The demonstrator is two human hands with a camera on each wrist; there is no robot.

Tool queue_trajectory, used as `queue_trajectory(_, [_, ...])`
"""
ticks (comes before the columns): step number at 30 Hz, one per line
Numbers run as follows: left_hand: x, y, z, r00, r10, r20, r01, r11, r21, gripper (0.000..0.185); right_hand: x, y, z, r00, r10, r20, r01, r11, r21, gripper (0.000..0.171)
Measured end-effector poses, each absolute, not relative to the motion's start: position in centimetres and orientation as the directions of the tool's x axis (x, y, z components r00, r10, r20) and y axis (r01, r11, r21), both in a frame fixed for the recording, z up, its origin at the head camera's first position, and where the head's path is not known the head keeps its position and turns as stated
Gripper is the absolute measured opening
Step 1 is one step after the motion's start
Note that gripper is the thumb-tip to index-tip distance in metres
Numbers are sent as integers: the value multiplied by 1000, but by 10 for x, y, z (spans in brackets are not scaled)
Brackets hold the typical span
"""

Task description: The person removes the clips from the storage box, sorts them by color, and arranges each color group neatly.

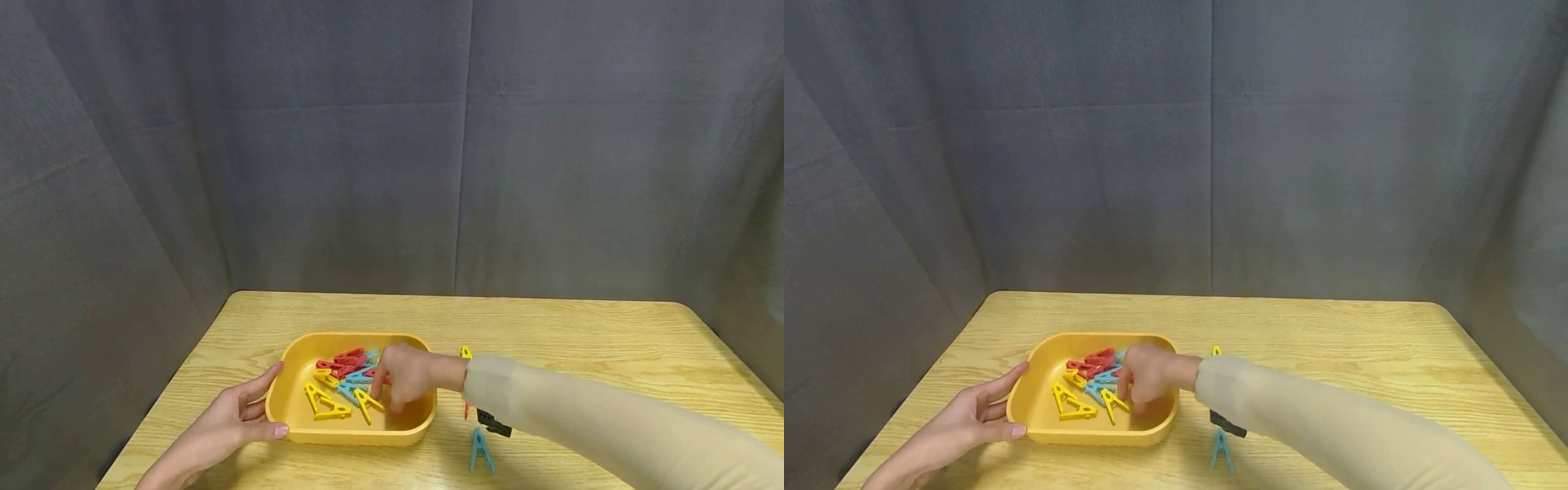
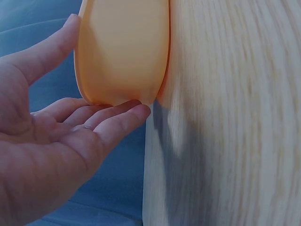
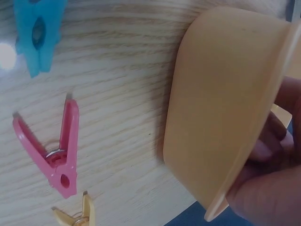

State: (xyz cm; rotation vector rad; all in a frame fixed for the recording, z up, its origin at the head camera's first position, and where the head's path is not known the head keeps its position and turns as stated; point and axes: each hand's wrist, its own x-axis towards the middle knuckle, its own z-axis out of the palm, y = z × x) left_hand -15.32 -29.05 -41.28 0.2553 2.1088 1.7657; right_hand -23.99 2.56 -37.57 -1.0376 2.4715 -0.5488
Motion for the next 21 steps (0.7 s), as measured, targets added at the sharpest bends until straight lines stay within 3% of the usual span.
queue_trajectory(5, [-154,-290,-413,-911,381,-159,-92,189,978,102,-242,25,-378,-608,-776,-170,-593,586,-552,33])
queue_trajectory(12, [-153,-290,-412,-909,390,-149,-87,172,981,102,-251,22,-382,-491,-854,-173,-652,492,-578,52])
queue_trajectory(21, [-152,-290,-412,-911,383,-152,-85,185,979,102,-257,19,-387,-448,-869,-208,-658,478,-582,51])
